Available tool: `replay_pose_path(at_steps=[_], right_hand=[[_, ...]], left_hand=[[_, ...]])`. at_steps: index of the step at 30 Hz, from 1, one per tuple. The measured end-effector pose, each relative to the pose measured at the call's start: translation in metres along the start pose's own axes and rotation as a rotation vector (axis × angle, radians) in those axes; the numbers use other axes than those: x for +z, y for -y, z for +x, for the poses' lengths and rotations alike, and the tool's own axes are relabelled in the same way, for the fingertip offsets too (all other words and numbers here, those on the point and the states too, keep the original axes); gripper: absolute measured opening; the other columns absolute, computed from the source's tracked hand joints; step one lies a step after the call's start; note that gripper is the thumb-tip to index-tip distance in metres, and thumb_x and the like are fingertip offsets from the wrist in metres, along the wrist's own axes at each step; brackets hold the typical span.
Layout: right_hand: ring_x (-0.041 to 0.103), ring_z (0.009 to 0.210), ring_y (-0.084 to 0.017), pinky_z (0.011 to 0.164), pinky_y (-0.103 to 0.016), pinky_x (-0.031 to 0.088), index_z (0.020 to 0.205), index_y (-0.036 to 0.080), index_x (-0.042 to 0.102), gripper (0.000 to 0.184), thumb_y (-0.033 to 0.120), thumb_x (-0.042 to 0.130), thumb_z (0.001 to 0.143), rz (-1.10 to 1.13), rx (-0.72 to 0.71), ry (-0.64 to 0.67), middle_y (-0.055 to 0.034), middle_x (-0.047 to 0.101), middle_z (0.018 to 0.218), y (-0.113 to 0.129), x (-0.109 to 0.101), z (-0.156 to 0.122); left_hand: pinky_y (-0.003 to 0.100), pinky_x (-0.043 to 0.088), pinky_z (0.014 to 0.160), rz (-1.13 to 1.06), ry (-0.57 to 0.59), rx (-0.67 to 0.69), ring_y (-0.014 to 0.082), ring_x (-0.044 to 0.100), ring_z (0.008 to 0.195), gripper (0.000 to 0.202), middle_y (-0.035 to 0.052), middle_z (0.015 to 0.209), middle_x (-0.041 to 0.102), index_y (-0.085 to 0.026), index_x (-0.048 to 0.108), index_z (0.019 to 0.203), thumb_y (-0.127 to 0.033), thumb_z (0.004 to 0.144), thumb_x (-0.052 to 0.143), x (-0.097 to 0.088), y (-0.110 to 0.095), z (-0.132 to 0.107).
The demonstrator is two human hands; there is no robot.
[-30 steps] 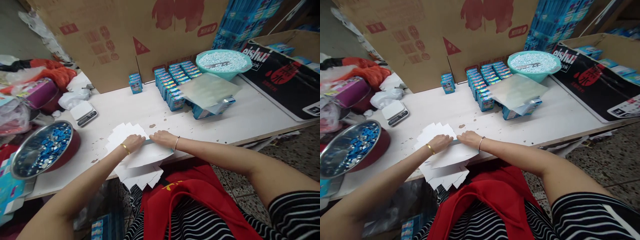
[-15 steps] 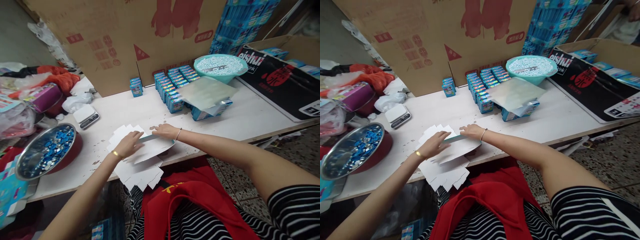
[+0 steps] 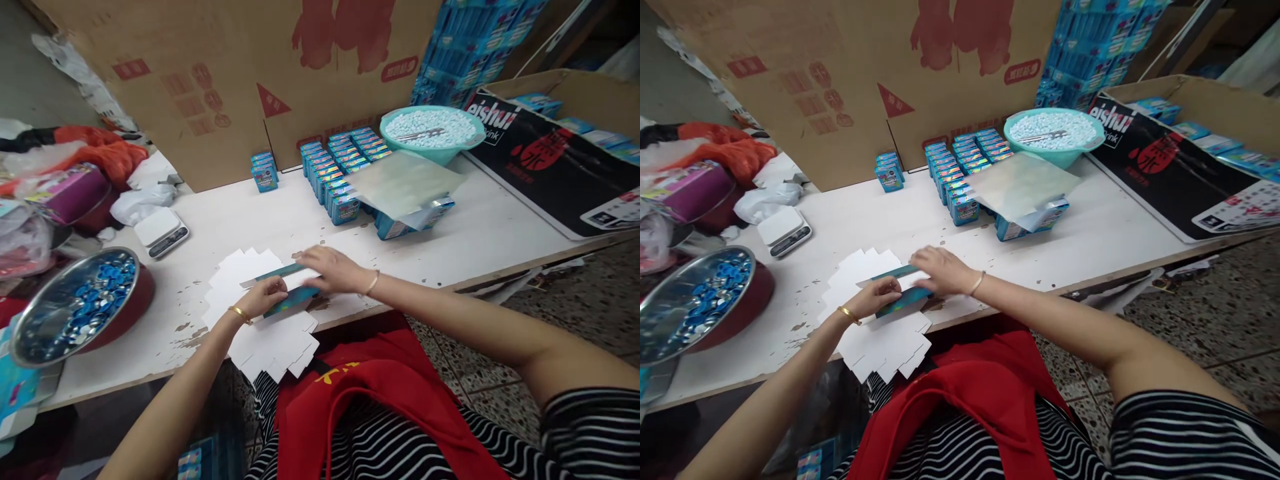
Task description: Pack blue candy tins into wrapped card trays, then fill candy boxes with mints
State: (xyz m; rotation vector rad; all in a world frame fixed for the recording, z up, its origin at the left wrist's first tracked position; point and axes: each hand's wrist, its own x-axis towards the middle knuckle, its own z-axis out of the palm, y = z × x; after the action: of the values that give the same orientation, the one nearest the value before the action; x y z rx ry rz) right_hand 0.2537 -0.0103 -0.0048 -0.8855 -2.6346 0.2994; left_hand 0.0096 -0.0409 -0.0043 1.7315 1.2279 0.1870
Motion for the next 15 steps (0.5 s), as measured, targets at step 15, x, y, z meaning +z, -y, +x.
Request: replay_pose_path(at_steps=[15], right_hand=[[0.047, 0.092, -0.024, 0.077, -0.034, 0.037, 0.098, 0.010, 0.060, 0.022, 0.029, 0.049, 0.093, -0.147, 0.117, 0.095, -0.0135, 0.056, 0.096, 0.017, 0.039, -0.035]], left_hand=[[0.033, 0.042, 0.077, 0.795, -0.170, 0.116, 0.0205, 0.056, 0.086, 0.028, 0.0091, 0.092, 0.062, -0.019, 0.064, 0.102, -0.030, 0.093, 0.040, 0.024, -0.005, -0.020]])
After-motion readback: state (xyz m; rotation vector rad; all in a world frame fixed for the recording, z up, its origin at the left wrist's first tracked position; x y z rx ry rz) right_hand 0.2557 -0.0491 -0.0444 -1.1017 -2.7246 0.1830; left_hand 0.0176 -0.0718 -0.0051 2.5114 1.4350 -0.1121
